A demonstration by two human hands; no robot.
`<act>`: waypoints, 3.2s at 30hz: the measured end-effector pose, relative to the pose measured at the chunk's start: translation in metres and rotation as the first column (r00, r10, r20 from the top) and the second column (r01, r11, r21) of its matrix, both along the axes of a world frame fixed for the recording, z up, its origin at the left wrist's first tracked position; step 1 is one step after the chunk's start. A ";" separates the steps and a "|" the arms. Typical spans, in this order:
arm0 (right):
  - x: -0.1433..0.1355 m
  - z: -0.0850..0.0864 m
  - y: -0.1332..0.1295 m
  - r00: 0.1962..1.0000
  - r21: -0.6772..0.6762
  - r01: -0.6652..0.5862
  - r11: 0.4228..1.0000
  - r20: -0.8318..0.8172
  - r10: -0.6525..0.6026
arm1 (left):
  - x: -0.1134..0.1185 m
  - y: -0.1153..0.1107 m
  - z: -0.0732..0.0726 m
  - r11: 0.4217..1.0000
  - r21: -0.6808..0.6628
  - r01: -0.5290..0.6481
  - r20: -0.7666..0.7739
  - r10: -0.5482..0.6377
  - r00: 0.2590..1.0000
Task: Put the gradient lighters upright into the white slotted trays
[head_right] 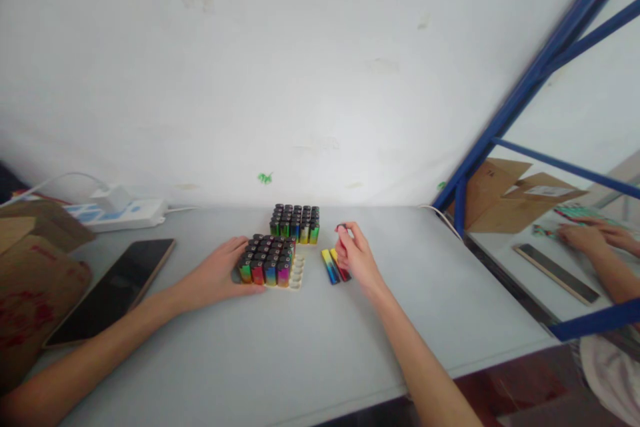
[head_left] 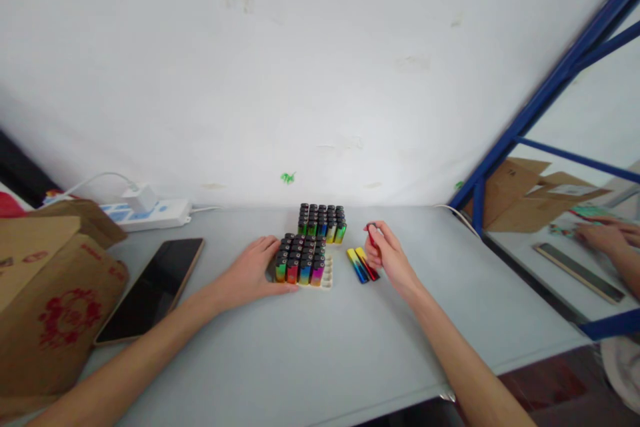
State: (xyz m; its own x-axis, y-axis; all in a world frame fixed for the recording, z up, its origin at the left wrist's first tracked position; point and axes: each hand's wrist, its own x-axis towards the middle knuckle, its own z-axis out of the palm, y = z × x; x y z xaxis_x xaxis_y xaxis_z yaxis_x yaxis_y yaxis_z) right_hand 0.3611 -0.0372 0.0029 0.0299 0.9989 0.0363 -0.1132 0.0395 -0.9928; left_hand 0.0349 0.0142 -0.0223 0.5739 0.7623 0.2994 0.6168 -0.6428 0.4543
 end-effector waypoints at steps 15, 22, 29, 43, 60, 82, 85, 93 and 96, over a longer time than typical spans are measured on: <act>-0.023 -0.012 0.020 0.980 -0.037 0.190 0.981 0.066 -0.187 | -0.007 0.008 -0.008 1.000 -0.022 0.004 0.009 -0.004 1.000; -0.024 -0.011 0.021 1.000 0.018 0.027 0.999 0.005 -0.028 | -0.004 0.004 -0.001 0.999 -0.037 -0.005 -0.011 0.005 1.000; -0.024 -0.009 0.007 0.932 0.233 -0.112 0.966 0.362 0.021 | -0.004 0.005 -0.006 1.000 0.016 0.017 -0.018 -0.017 1.000; -0.036 -0.019 0.006 0.770 0.257 -0.258 0.931 0.637 0.038 | -0.004 0.005 -0.006 0.999 -0.038 0.006 0.011 -0.005 1.000; 0.048 -0.011 -0.002 0.471 0.223 -0.180 0.958 0.875 -0.115 | -0.002 0.003 -0.002 0.999 -0.051 -0.002 -0.008 0.002 1.000; 0.027 -0.002 -0.001 0.774 0.298 0.037 0.954 0.595 -0.216 | -0.004 0.004 -0.006 0.999 -0.038 -0.007 0.015 0.007 1.000; 0.023 -0.001 0.001 0.904 0.247 0.093 0.965 0.385 -0.186 | -0.004 0.004 -0.005 0.999 -0.034 -0.009 0.001 0.009 1.000; -0.010 -0.003 -0.010 0.981 0.025 -0.194 0.981 -0.007 0.194 | -0.003 0.004 -0.004 1.000 -0.007 0.007 -0.032 -0.007 0.999; -0.017 -0.003 -0.010 0.972 0.017 -0.234 0.972 -0.025 0.234 | -0.003 0.003 -0.004 1.000 0.002 0.013 -0.024 -0.012 1.000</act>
State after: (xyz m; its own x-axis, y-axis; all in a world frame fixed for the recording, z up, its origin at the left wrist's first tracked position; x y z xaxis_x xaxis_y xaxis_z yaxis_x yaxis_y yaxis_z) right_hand 0.3437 -0.0473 0.0002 -0.2036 0.9777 0.0523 -0.1478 0.0221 -0.9888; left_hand 0.0318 0.0174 -0.0262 0.5905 0.7543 0.2870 0.6195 -0.6515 0.4379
